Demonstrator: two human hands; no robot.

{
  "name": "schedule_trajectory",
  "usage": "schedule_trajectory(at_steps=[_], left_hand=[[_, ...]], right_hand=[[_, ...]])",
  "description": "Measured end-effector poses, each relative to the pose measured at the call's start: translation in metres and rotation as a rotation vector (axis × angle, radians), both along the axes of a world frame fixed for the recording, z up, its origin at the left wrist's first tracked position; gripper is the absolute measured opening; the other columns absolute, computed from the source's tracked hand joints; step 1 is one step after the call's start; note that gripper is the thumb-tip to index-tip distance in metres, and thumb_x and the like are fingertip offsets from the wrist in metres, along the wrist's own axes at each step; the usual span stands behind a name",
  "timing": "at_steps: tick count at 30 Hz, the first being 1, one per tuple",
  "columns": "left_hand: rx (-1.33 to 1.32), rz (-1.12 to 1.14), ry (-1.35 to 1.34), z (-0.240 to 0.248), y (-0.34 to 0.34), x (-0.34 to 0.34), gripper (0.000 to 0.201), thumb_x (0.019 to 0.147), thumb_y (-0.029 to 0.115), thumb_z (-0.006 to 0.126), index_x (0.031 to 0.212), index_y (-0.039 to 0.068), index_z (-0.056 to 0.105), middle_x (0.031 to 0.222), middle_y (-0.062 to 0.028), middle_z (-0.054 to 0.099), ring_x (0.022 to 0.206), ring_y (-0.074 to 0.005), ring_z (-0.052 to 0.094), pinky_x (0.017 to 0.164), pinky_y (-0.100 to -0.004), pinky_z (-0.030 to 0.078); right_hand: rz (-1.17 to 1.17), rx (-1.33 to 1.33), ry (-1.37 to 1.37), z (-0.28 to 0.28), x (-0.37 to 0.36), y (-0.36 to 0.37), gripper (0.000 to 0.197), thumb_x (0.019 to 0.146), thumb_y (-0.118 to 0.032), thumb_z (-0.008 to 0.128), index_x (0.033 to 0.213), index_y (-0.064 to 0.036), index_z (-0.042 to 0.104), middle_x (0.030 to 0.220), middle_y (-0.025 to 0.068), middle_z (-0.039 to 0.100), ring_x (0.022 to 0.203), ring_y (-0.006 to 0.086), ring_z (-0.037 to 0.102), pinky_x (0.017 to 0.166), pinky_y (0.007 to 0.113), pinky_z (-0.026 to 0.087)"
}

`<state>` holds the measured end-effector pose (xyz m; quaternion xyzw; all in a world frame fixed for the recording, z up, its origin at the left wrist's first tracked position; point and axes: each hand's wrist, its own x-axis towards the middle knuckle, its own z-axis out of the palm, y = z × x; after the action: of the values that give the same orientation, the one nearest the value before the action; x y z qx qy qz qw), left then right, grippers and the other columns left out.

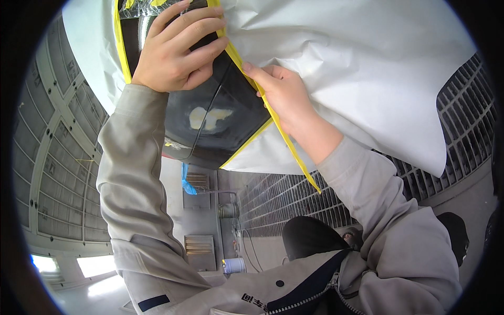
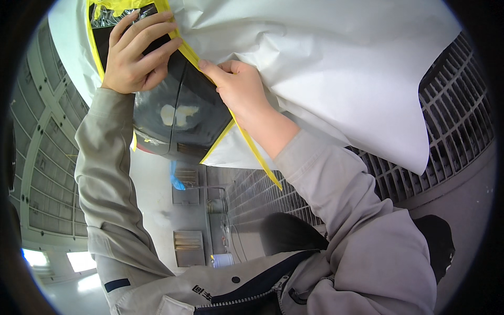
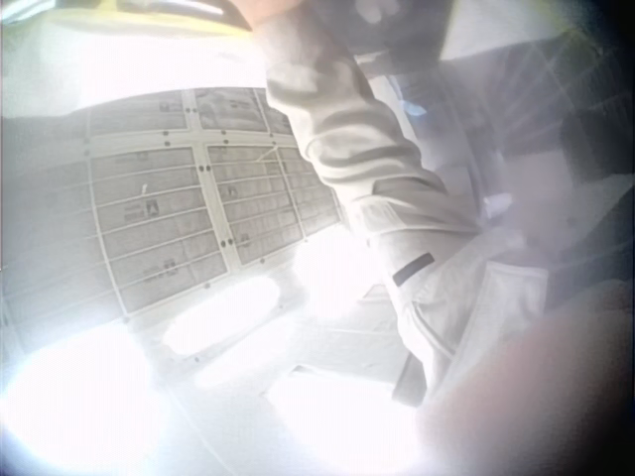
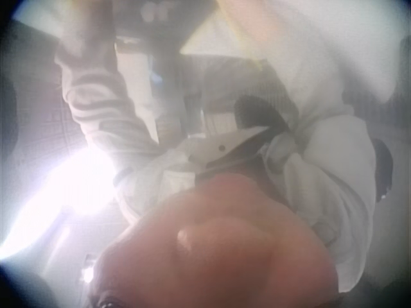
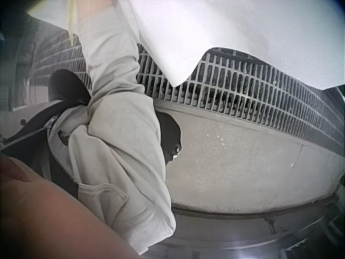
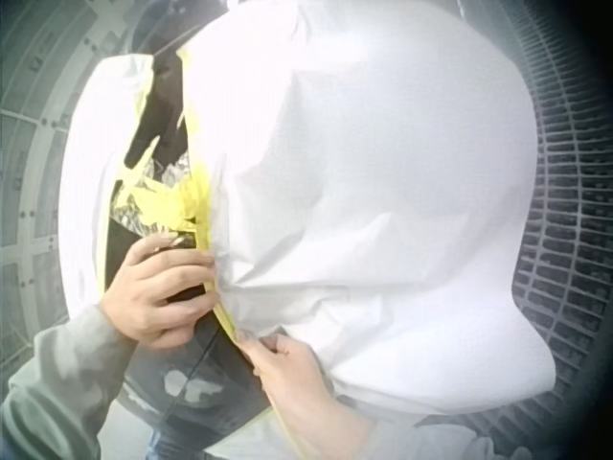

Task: The person applies masking paper and yellow tape to the rear quarter panel of a black car. They smooth the paper, tear and reposition tape, and press edges to secure the mask around the wheel arch and panel seams.

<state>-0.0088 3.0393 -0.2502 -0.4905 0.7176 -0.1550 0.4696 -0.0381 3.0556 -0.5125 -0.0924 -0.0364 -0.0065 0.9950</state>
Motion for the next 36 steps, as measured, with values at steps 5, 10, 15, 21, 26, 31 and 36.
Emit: schedule_trajectory(at_steps=[5,10,15,21,26,31,36], left_hand=[[0.074,0.051,0.064,-0.004,0.008,0.000,0.034,0.078,0.016,0.069,0.108,0.016,0.085,0.126,-0.0031,0.079,0.129,-0.0248,0.075,0.123,-0.0490,0.045],[0.030,0.052,0.078,-0.010,0.021,0.000,0.036,0.077,0.015,0.070,0.109,0.017,0.086,0.126,-0.0026,0.079,0.128,-0.0244,0.075,0.123,-0.0488,0.045],[-0.014,0.073,0.085,-0.017,0.028,0.003,0.033,0.076,0.015,0.074,0.108,0.017,0.084,0.126,-0.0020,0.077,0.130,-0.0234,0.074,0.124,-0.0490,0.045],[-0.036,0.071,0.118,-0.017,0.030,0.004,0.031,0.076,0.014,0.073,0.105,0.017,0.083,0.124,-0.0024,0.077,0.129,-0.0247,0.074,0.123,-0.0494,0.045],[-0.028,0.094,0.124,-0.019,0.030,0.005,0.032,0.075,0.012,0.071,0.105,0.016,0.083,0.124,-0.0029,0.077,0.129,-0.0257,0.074,0.124,-0.0501,0.045],[-0.081,0.140,0.208,-0.019,0.022,0.002,0.036,0.073,0.007,0.071,0.106,0.012,0.083,0.121,-0.0059,0.075,0.125,-0.0292,0.074,0.120,-0.0524,0.051],[-0.371,-0.017,0.263,-0.006,0.008,-0.007,0.056,0.071,-0.006,0.066,0.122,0.006,0.086,0.113,-0.0115,0.079,0.116,-0.0370,0.076,0.101,-0.0454,0.059]], right_hand=[[0.023,-0.004,-0.003,0.002,0.001,-0.001,0.050,0.098,-0.046,0.091,0.103,0.0020,0.077,0.086,0.0016,0.067,0.077,0.0098,0.056,0.068,0.029,0.046],[0.038,0.003,0.006,0.004,0.000,-0.003,0.042,0.100,-0.040,0.092,0.100,-0.0001,0.077,0.091,0.0020,0.070,0.083,0.0109,0.059,0.077,0.029,0.049],[0.026,-0.060,0.026,0.004,-0.003,-0.005,0.045,0.101,-0.043,0.089,0.102,0.0005,0.079,0.092,0.0011,0.071,0.084,0.0106,0.060,0.079,0.029,0.049],[-0.050,-0.212,0.021,-0.014,-0.021,0.001,0.040,0.105,-0.040,0.083,0.103,-0.0006,0.082,0.095,0.0017,0.074,0.087,0.0099,0.062,0.082,0.029,0.048],[-0.057,-0.415,-0.082,-0.043,-0.031,0.016,0.038,0.106,-0.041,0.082,0.106,-0.0029,0.083,0.095,0.0006,0.074,0.089,0.0099,0.062,0.081,0.028,0.048],[0.058,-0.184,-0.057,-0.055,-0.031,0.026,0.040,0.109,-0.046,0.077,0.111,-0.0066,0.084,0.099,-0.0018,0.070,0.089,0.0086,0.057,0.077,0.027,0.045],[0.022,-0.158,-0.090,-0.055,-0.029,0.025,0.042,0.113,-0.047,0.070,0.118,-0.0078,0.084,0.102,-0.0024,0.068,0.091,0.0083,0.055,0.075,0.027,0.044]])
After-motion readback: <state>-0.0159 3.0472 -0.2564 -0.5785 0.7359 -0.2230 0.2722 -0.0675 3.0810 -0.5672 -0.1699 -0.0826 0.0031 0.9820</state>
